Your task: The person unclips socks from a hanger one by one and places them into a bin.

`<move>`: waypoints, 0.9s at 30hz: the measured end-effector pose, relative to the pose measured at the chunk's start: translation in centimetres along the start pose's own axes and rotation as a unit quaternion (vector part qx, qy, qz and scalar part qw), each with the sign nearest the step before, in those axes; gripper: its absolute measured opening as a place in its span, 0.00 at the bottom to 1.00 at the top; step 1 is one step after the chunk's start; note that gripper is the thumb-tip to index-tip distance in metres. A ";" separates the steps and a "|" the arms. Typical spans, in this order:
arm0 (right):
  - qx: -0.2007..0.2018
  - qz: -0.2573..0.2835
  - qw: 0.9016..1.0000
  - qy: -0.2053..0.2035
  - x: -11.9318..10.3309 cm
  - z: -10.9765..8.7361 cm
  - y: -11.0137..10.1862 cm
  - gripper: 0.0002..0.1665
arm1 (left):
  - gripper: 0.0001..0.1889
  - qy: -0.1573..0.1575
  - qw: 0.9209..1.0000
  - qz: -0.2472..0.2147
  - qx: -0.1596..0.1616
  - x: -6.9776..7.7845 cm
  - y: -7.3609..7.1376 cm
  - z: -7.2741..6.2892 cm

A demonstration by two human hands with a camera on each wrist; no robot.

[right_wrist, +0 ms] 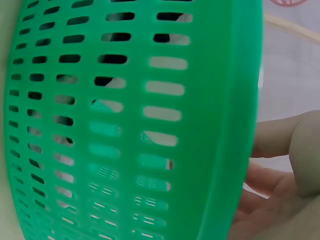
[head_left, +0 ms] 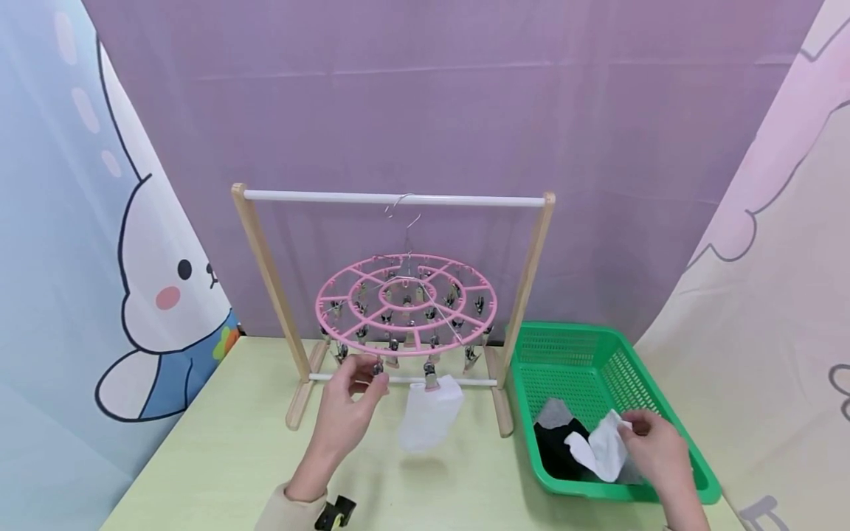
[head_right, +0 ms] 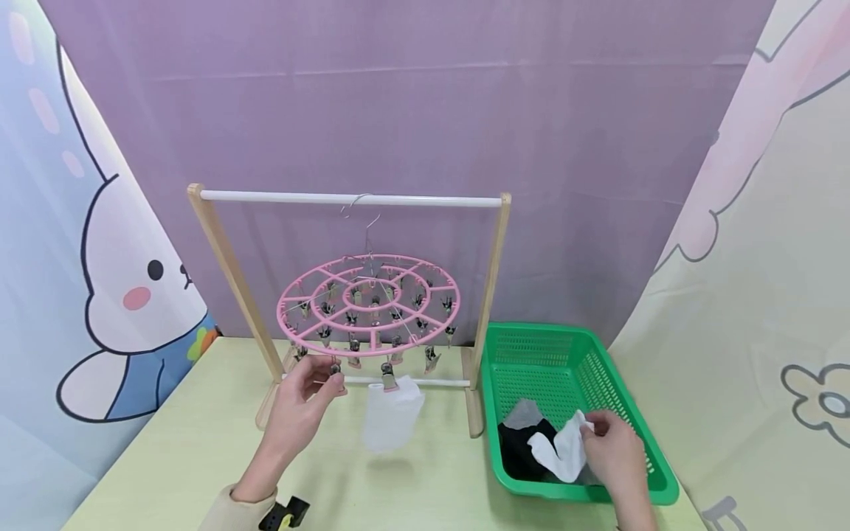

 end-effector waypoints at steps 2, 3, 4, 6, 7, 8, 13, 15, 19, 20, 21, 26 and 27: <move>0.012 -0.003 1.000 0.003 0.0 -0.1 0.2 0.18 | 0.13 0.002 1.000 -0.001 -0.001 0.0 0.0 0.0; 0.022 -0.002 1.000 0.003 0.0 -0.1 0.2 0.18 | 0.13 0.002 1.000 -0.001 -0.002 0.0 0.0 0.0; 0.036 -0.002 0.999 0.002 -0.2 -0.1 0.2 0.18 | 0.13 0.003 1.000 -0.001 -0.003 0.0 0.0 0.0; 0.065 -0.002 0.998 -0.005 -0.7 -0.3 0.1 0.17 | 0.13 0.002 1.000 -0.002 -0.004 0.0 0.0 0.0; 0.078 -0.002 0.997 -0.010 -1.0 -0.4 0.0 0.16 | 0.13 0.001 1.000 -0.002 -0.004 0.0 0.0 0.0; 0.088 -0.003 0.996 -0.016 -1.4 -0.5 -0.1 0.16 | 0.13 0.001 1.000 -0.003 -0.005 0.0 0.0 0.0; 0.118 0.004 0.991 -0.065 -4.0 -1.3 -0.2 0.14 | 0.12 0.000 1.000 -0.005 -0.007 0.0 0.0 -0.1; 0.127 0.018 0.987 -0.095 -5.3 -1.7 0.0 0.12 | 0.12 0.003 1.000 -0.006 -0.008 0.0 0.0 -0.1; 0.166 0.061 0.970 -0.169 -8.2 -2.5 0.3 0.10 | 0.13 0.008 1.000 -0.008 -0.009 0.1 0.2 0.0; 0.174 0.073 0.964 -0.187 -8.9 -2.7 0.4 0.10 | 0.12 0.008 1.000 -0.007 -0.010 0.2 0.3 0.0; 0.179 0.086 0.959 -0.203 -9.6 -2.9 0.6 0.10 | 0.12 0.007 1.000 -0.008 -0.010 0.2 0.3 0.0; 0.153 0.151 0.944 -0.252 -12.5 -3.6 1.9 0.12 | 0.12 0.003 1.000 -0.011 -0.012 0.2 0.4 0.0; 0.143 0.166 0.942 -0.256 -12.9 -3.7 2.1 0.11 | 0.12 0.003 1.000 -0.012 -0.013 0.3 0.5 0.0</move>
Point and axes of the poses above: each hand's wrist, its own z-axis towards the middle knuckle, its own y-axis out of the palm, x = y × z, the point moved 5 cm from there along z, towards the middle knuckle, and after that the axes turned 5 degrees about -z, right-handed, at the moved point
